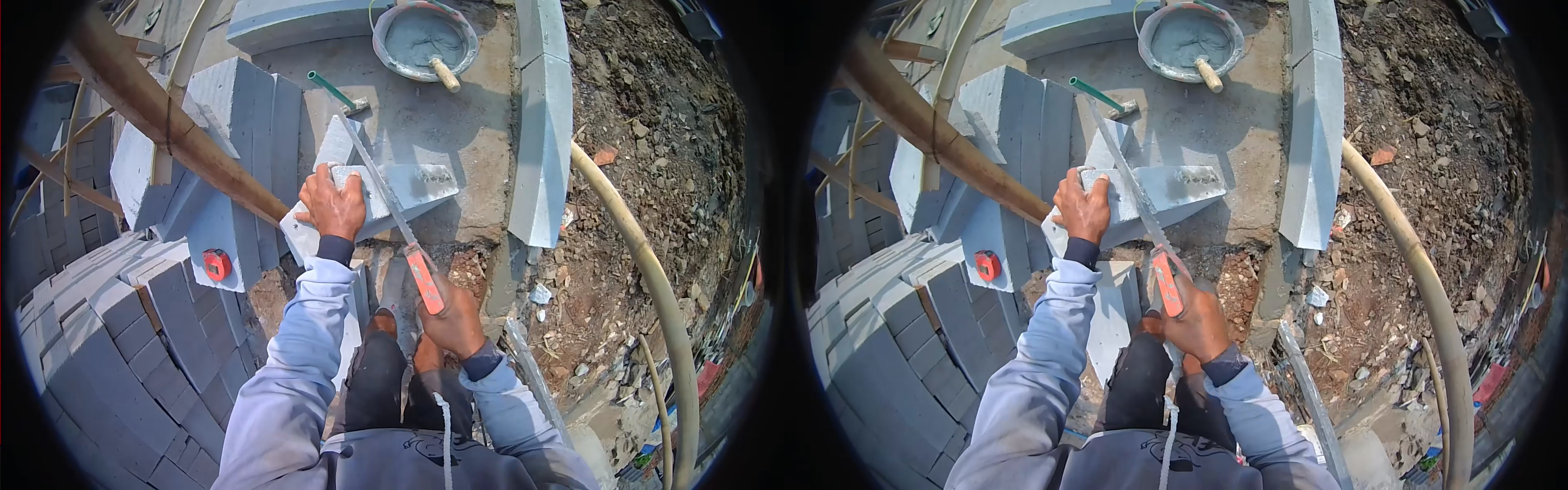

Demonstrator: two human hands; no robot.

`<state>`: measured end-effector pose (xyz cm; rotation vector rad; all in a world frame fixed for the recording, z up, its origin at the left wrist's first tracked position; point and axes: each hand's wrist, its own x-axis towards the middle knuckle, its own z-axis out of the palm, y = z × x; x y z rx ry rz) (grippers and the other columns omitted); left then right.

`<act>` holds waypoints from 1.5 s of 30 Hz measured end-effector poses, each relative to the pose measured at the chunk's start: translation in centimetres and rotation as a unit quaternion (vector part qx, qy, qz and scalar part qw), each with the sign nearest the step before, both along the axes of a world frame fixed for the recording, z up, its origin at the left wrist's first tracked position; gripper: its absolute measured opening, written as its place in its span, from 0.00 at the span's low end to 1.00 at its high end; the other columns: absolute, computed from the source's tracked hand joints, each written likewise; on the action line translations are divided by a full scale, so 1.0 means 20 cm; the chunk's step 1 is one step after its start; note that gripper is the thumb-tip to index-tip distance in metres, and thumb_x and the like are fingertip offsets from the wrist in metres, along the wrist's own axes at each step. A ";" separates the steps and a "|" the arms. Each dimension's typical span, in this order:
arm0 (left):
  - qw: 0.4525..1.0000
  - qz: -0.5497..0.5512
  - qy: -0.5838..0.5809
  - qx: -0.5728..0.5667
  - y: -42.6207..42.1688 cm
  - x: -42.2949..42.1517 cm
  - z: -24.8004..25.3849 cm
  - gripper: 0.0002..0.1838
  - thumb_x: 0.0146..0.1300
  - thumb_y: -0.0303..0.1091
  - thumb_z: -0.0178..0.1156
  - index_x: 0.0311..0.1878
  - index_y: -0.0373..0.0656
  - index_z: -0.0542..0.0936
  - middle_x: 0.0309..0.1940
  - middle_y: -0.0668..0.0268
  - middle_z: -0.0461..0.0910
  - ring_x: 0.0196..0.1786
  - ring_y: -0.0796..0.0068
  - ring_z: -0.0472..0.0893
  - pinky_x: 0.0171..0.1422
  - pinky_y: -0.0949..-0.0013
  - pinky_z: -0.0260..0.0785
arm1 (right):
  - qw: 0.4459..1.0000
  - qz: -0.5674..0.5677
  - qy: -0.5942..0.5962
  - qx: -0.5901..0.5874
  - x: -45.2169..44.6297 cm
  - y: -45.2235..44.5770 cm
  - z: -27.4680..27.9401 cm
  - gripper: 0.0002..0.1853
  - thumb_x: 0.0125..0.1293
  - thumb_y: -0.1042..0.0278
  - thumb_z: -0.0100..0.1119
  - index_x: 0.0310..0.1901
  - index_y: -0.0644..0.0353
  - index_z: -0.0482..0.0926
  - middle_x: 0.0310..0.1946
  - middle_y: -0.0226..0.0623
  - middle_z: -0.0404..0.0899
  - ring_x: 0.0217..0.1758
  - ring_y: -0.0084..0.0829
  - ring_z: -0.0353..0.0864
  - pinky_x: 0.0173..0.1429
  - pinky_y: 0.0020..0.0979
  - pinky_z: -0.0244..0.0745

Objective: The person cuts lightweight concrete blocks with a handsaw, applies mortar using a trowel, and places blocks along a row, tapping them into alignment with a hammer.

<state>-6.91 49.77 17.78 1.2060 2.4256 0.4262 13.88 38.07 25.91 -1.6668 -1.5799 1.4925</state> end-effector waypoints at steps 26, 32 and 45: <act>0.998 -0.049 0.028 -0.009 -0.03 0.12 0.06 0.27 0.59 0.48 0.60 0.56 0.42 0.72 0.54 0.53 0.73 0.66 0.48 0.64 0.65 0.25 0.41 | 0.997 -0.019 0.060 -0.052 0.02 0.08 -0.12 0.14 0.56 0.77 0.61 0.46 0.65 0.77 0.27 0.37 0.76 0.29 0.27 0.76 0.38 0.32 0.73; 0.995 -0.090 0.011 0.028 -0.06 0.04 0.02 0.24 0.59 0.47 0.60 0.54 0.42 0.74 0.52 0.54 0.73 0.64 0.49 0.65 0.65 0.27 0.43 | 0.987 -0.049 0.107 -0.107 0.16 -0.05 0.19 0.18 0.56 0.72 0.61 0.50 0.60 0.77 0.30 0.50 0.80 0.34 0.51 0.81 0.39 0.39 0.76; 0.998 -0.055 0.015 -0.007 -0.03 0.06 0.02 0.28 0.59 0.48 0.59 0.58 0.42 0.72 0.53 0.54 0.72 0.67 0.49 0.63 0.64 0.23 0.41 | 0.989 -0.106 0.104 -0.015 0.04 -0.15 0.25 0.17 0.56 0.74 0.60 0.49 0.61 0.77 0.31 0.52 0.80 0.35 0.56 0.81 0.38 0.42 0.77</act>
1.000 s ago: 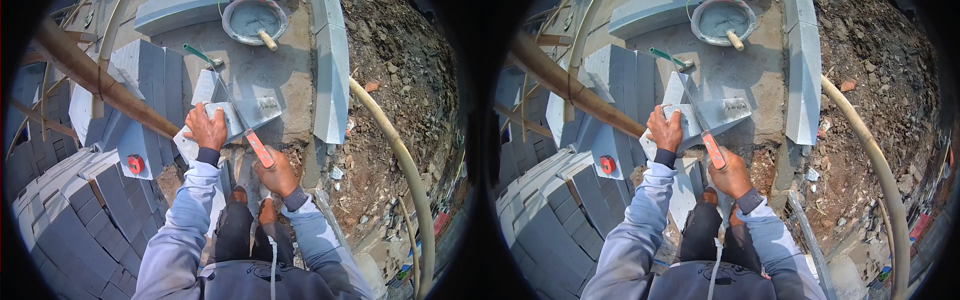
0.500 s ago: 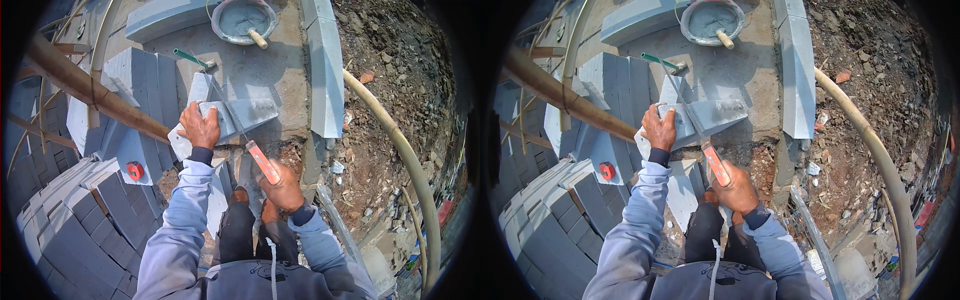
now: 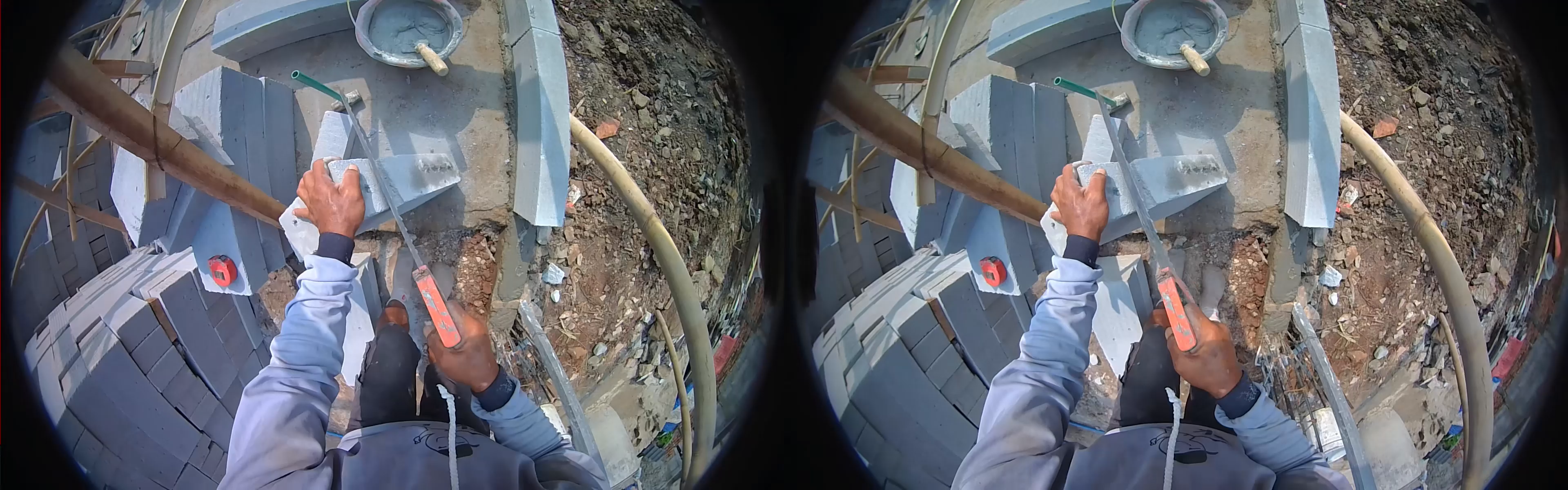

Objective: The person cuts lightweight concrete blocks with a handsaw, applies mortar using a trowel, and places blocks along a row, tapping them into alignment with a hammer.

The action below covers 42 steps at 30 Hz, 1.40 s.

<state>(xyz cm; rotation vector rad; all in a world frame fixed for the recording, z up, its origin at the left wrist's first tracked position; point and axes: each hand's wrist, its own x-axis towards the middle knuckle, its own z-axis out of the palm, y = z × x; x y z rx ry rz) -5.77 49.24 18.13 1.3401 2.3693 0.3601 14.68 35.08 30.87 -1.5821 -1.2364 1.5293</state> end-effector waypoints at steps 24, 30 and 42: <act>0.998 -0.021 -0.032 0.055 0.02 -0.14 -0.05 0.23 0.58 0.50 0.60 0.51 0.45 0.77 0.50 0.52 0.76 0.59 0.45 0.69 0.63 0.41 0.55 | 0.921 -0.178 0.242 -0.249 0.25 -0.10 -0.22 0.06 0.62 0.74 0.61 0.36 0.63 0.74 0.18 0.27 0.72 0.17 0.18 0.70 0.23 0.25 0.65; 0.996 -0.023 -0.061 0.062 -0.03 -0.22 -0.04 0.21 0.57 0.49 0.60 0.48 0.45 0.78 0.47 0.51 0.77 0.55 0.46 0.71 0.61 0.44 0.58 | 0.845 -0.189 0.393 -0.310 0.28 -0.14 -0.47 0.05 0.64 0.72 0.57 0.38 0.61 0.72 0.19 0.29 0.68 0.19 0.22 0.69 0.24 0.27 0.65; 0.987 0.005 -0.136 0.089 -0.02 -0.27 -0.05 0.18 0.57 0.44 0.62 0.43 0.39 0.79 0.41 0.49 0.80 0.46 0.49 0.78 0.54 0.54 0.68 | 0.754 -0.173 0.471 -0.423 0.32 0.04 -0.61 0.05 0.65 0.70 0.56 0.33 0.58 0.71 0.19 0.28 0.65 0.19 0.23 0.68 0.24 0.28 0.66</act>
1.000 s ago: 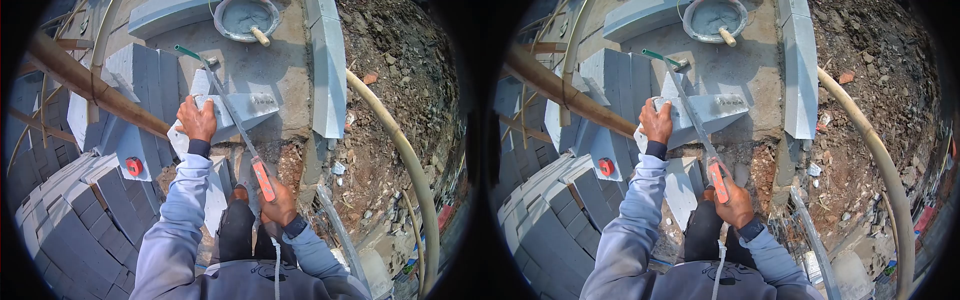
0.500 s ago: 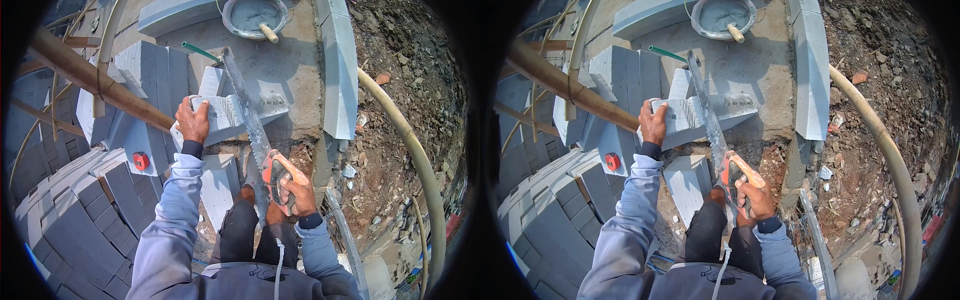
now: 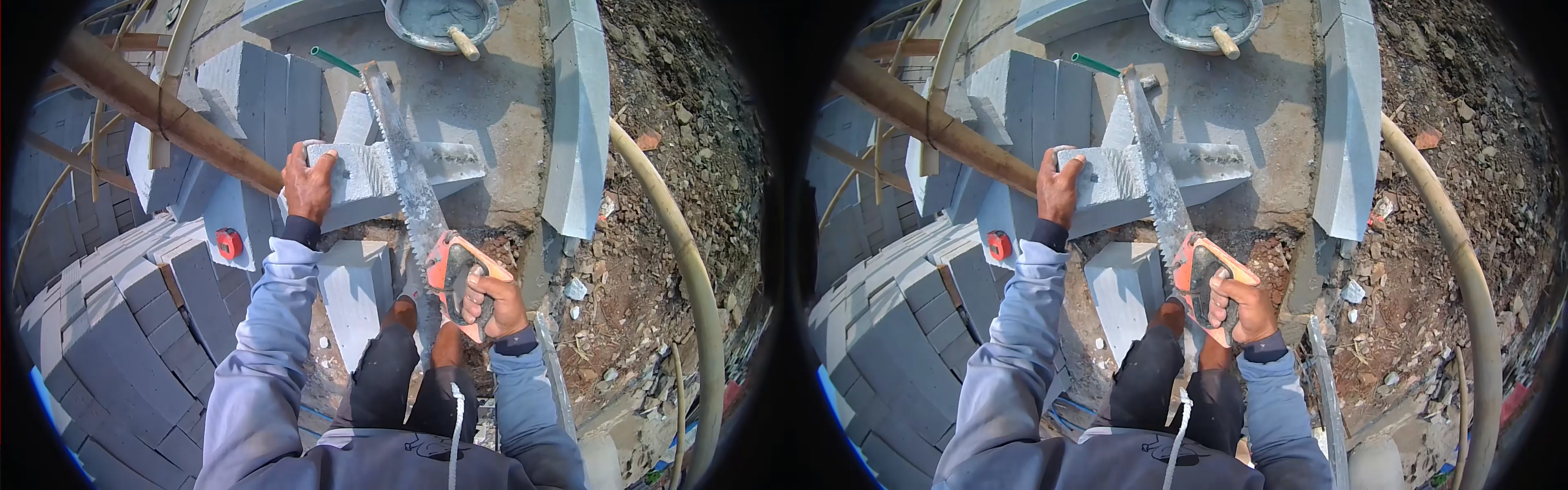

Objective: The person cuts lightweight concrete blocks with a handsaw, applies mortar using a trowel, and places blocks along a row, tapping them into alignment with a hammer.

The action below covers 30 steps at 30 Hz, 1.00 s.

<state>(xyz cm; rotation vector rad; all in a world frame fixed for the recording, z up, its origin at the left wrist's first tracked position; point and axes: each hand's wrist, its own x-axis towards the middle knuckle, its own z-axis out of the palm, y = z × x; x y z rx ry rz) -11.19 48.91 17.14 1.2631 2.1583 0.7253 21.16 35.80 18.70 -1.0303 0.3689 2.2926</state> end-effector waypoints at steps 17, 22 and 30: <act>0.993 -0.099 0.062 -0.010 0.15 0.05 0.07 0.19 0.56 0.45 0.63 0.42 0.40 0.80 0.40 0.50 0.80 0.45 0.47 0.78 0.53 0.53 0.68 | 0.991 0.016 -0.121 0.046 0.10 -0.28 0.34 0.23 0.60 0.72 0.58 0.58 0.71 0.72 0.17 0.29 0.67 0.17 0.23 0.68 0.23 0.27 0.64; 0.999 -0.034 0.018 0.002 0.16 0.11 0.04 0.19 0.56 0.44 0.63 0.42 0.36 0.80 0.39 0.48 0.81 0.43 0.50 0.80 0.51 0.56 0.70 | 0.996 -0.018 -0.057 0.060 -0.04 -0.05 -0.02 0.04 0.65 0.73 0.55 0.35 0.61 0.70 0.19 0.29 0.67 0.18 0.23 0.67 0.24 0.28 0.65; 0.999 -0.048 0.009 -0.007 0.13 -0.01 -0.02 0.19 0.55 0.43 0.63 0.43 0.36 0.80 0.40 0.46 0.81 0.43 0.48 0.80 0.51 0.56 0.70 | 0.993 0.025 -0.101 0.060 0.04 -0.33 0.27 0.04 0.62 0.75 0.53 0.38 0.60 0.73 0.18 0.32 0.67 0.16 0.26 0.69 0.22 0.28 0.65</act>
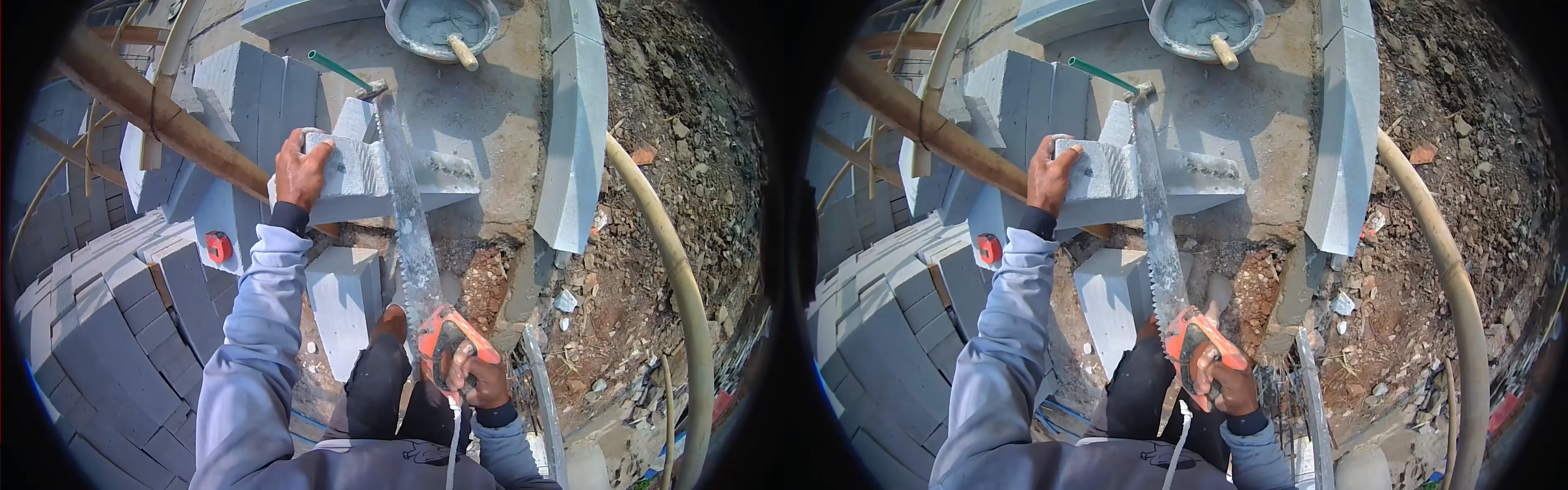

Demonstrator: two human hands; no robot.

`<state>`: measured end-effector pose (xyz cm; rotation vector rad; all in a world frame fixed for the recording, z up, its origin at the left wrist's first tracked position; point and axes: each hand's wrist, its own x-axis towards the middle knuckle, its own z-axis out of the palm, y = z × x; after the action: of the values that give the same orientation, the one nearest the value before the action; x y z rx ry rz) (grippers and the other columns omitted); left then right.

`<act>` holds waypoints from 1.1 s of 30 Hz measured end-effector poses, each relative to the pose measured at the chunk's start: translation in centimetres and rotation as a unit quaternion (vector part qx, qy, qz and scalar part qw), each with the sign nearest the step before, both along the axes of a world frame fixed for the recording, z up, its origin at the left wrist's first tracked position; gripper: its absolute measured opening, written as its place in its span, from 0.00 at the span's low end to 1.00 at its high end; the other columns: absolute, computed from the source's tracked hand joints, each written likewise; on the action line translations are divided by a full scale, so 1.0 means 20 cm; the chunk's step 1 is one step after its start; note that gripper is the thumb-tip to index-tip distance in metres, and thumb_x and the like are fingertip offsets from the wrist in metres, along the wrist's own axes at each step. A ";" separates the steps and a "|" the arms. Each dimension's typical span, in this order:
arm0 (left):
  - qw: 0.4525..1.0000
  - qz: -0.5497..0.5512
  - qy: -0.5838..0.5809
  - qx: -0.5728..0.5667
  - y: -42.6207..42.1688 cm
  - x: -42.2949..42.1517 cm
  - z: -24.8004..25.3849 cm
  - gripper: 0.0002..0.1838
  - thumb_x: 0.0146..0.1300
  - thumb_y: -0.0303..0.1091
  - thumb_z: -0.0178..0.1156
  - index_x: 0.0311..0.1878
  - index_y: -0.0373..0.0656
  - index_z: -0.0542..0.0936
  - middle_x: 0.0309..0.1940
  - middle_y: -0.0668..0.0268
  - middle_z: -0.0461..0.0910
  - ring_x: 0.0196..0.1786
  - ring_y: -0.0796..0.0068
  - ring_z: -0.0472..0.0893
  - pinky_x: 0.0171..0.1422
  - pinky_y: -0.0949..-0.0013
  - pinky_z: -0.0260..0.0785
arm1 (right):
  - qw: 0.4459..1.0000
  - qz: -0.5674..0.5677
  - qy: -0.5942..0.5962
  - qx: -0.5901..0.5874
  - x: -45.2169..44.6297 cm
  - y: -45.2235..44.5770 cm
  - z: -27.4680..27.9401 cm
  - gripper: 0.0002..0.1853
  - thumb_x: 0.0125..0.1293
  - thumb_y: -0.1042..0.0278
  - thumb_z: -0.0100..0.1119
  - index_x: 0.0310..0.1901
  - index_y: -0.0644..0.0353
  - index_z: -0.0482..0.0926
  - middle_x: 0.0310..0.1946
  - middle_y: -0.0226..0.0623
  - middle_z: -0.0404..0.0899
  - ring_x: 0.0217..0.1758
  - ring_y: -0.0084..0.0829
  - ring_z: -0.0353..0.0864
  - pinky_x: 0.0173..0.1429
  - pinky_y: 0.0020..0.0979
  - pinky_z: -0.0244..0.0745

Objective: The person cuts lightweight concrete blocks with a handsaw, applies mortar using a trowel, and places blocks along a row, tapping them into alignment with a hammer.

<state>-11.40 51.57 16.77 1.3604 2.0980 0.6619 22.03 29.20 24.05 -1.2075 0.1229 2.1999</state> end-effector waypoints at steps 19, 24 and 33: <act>1.000 -0.002 -0.030 -0.007 0.05 -0.05 0.00 0.20 0.55 0.44 0.62 0.43 0.36 0.80 0.41 0.46 0.81 0.46 0.47 0.80 0.54 0.55 0.69 | 0.998 -0.033 0.044 -0.028 -0.07 0.11 -0.08 0.03 0.65 0.73 0.54 0.37 0.60 0.72 0.20 0.31 0.67 0.18 0.23 0.66 0.23 0.27 0.64; 0.998 0.002 0.058 -0.019 0.03 0.02 0.01 0.20 0.55 0.46 0.62 0.43 0.38 0.81 0.42 0.47 0.80 0.46 0.46 0.79 0.54 0.54 0.69 | 1.000 -0.007 0.005 -0.025 -0.07 0.09 -0.02 0.03 0.66 0.72 0.52 0.40 0.60 0.71 0.20 0.29 0.66 0.19 0.23 0.66 0.24 0.27 0.64; 0.996 -0.071 0.046 0.023 0.01 -0.04 0.05 0.18 0.55 0.45 0.62 0.42 0.40 0.81 0.40 0.49 0.80 0.45 0.47 0.78 0.52 0.52 0.68 | 0.996 -0.026 0.056 -0.069 0.04 -0.04 0.03 0.05 0.64 0.75 0.54 0.41 0.61 0.72 0.17 0.28 0.65 0.17 0.24 0.66 0.21 0.29 0.62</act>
<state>-12.17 51.70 17.70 1.5767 2.0439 0.6008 22.90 28.36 24.64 -1.1414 0.3548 2.2427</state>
